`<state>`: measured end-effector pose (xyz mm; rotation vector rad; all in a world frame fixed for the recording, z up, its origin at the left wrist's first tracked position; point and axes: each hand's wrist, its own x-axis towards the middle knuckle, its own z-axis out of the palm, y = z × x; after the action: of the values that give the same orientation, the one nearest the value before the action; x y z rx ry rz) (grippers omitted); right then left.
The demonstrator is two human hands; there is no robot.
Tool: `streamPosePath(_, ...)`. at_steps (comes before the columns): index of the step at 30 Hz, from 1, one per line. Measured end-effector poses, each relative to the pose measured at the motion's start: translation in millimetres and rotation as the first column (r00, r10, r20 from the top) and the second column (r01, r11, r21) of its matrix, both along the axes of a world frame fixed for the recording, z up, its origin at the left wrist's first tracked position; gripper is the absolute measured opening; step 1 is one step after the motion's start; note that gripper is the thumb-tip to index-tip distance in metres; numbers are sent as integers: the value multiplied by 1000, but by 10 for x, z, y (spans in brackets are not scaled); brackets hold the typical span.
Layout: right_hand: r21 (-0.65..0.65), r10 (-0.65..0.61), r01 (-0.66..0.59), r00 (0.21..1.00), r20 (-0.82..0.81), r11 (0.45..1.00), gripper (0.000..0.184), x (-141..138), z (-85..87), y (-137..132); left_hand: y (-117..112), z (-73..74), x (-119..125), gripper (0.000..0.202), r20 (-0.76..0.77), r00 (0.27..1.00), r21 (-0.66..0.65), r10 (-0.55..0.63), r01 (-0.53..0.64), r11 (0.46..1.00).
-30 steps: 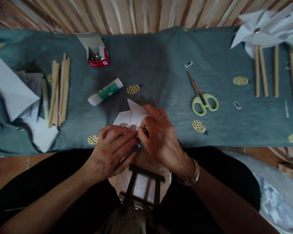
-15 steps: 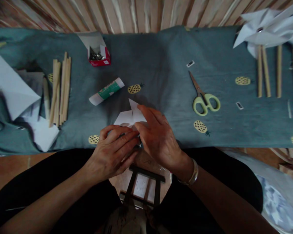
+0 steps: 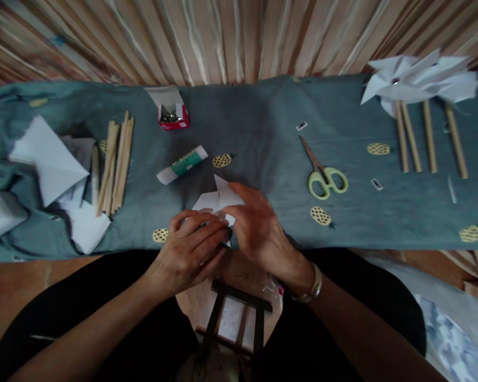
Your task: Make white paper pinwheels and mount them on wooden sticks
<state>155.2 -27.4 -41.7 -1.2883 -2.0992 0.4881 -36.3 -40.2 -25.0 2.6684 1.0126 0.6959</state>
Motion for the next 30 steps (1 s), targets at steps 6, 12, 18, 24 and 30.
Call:
streamPosePath(6, -17, -77, 77, 997, -2, 997, 37, 98, -54, 278, 65, 50, -22, 17, 46, 999, -10, 19, -18, 1000)
streamPosePath(12, -51, -38, 37, 999, -10, 998, 36, 53, -43, 455, 227, 3, -150, 15, 108, 982, -34, 155, -153, 988)
streamPosePath(18, -301, -125, 107, 991, -44, 948, 33, 71, 102, 427, 310, -25, -160, 17, 124, 968, -118, 217, -203, 972)
streamPosePath(24, -423, -76, 52, 996, -41, 905, 12, 100, 204, 359, 372, -30, -81, 20, 135, 970, -128, 204, -187, 974)
streamPosePath(30, -461, -80, 37, 994, -75, 887, 17, 116, 259, 269, 439, 3, -12, 23, 162, 967, -114, 199, -181, 977)
